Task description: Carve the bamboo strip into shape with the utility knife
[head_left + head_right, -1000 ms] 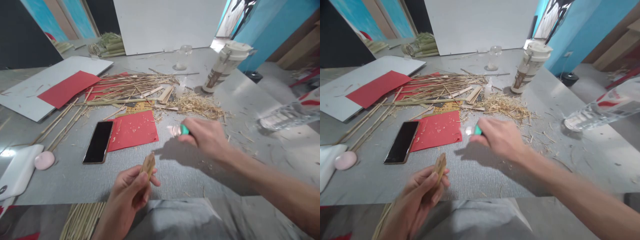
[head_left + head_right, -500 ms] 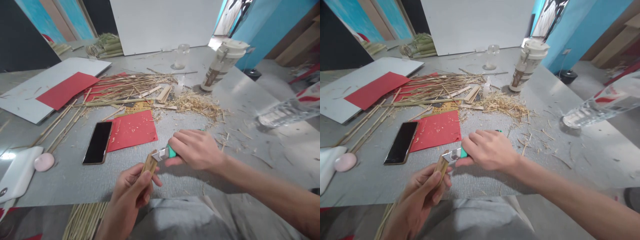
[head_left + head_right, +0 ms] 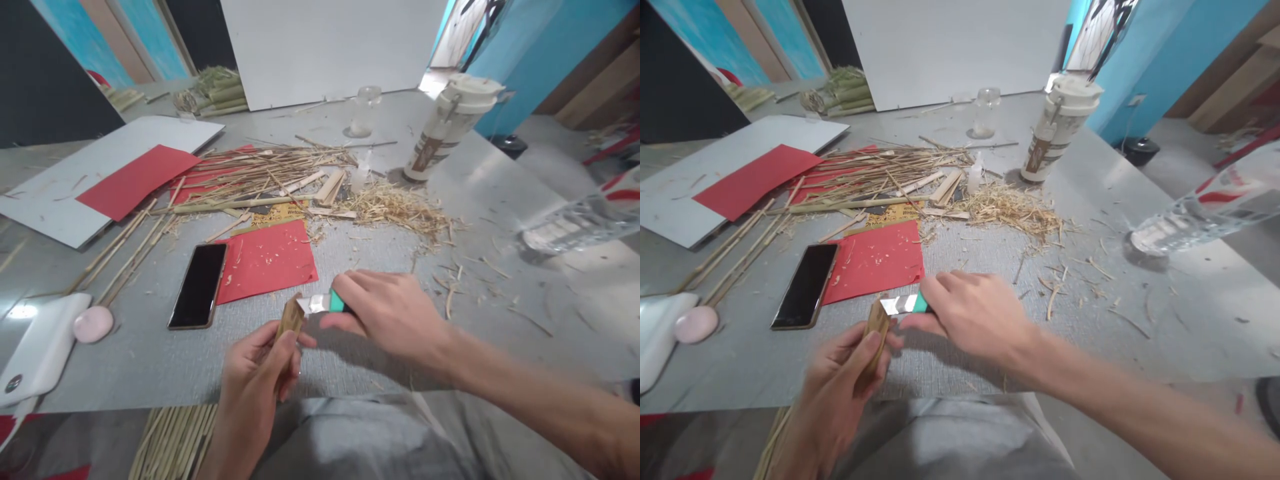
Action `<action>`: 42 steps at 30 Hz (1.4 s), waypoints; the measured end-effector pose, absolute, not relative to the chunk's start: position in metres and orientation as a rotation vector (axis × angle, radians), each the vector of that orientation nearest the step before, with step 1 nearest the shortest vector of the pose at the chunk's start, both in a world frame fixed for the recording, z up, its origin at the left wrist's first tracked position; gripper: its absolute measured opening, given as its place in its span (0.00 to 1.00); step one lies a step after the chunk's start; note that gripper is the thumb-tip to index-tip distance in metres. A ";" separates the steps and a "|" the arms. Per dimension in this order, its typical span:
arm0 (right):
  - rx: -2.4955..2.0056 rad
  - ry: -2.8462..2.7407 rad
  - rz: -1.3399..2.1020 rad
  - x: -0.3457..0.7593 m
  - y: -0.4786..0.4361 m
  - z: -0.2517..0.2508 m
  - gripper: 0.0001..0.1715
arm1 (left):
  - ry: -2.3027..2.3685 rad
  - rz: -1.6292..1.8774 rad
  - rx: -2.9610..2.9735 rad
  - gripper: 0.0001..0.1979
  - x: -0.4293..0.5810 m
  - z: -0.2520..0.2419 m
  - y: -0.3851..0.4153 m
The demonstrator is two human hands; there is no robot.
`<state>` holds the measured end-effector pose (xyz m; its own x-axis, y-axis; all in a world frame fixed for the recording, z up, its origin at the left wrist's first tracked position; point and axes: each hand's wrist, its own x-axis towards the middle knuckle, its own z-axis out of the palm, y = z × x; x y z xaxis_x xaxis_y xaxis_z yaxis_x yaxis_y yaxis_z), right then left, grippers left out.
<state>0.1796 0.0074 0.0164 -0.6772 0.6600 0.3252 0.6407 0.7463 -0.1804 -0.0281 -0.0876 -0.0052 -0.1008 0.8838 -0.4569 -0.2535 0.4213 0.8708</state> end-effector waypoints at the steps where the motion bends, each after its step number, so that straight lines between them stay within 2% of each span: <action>1: -1.006 -2.583 0.086 0.178 0.006 0.016 0.41 | 1.332 1.062 0.640 0.22 -0.027 -0.005 -0.089; 4: -1.004 -2.576 0.073 0.179 0.007 0.012 0.42 | 1.333 1.077 0.682 0.21 -0.024 -0.008 -0.095; 11: -0.912 -2.540 -0.235 0.179 0.018 0.004 0.40 | 1.291 1.151 0.618 0.21 -0.016 -0.013 -0.096; 14: -1.127 -2.540 -0.216 0.189 0.042 0.012 0.40 | 1.288 1.161 0.608 0.21 -0.020 -0.007 -0.104; 16: -1.515 -2.382 -0.235 0.200 0.061 0.021 0.43 | 1.277 1.090 0.620 0.22 -0.024 -0.006 -0.110; 18: -1.654 -2.261 -0.263 0.208 0.070 0.028 0.43 | 1.290 1.073 0.593 0.22 -0.028 -0.008 -0.113; 25: -1.123 -2.567 0.028 0.179 0.016 0.023 0.42 | 1.345 1.166 0.508 0.22 -0.026 -0.023 -0.095; 33: -1.091 -2.590 0.108 0.170 0.002 0.014 0.42 | 1.324 1.186 0.549 0.22 -0.016 -0.015 -0.093; 37: -1.007 -2.557 0.019 0.175 0.008 0.009 0.43 | 1.368 1.203 0.689 0.21 -0.012 -0.017 -0.099; 42: -0.940 -2.501 -0.278 0.180 0.018 0.005 0.42 | 1.357 1.177 0.688 0.23 -0.009 -0.017 -0.096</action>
<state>0.1796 0.0181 0.0055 -0.6658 0.5727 0.4783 0.6638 0.7474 0.0290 -0.0091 -0.0956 -0.0169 -0.1738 0.9136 -0.3677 -0.2349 0.3241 0.9164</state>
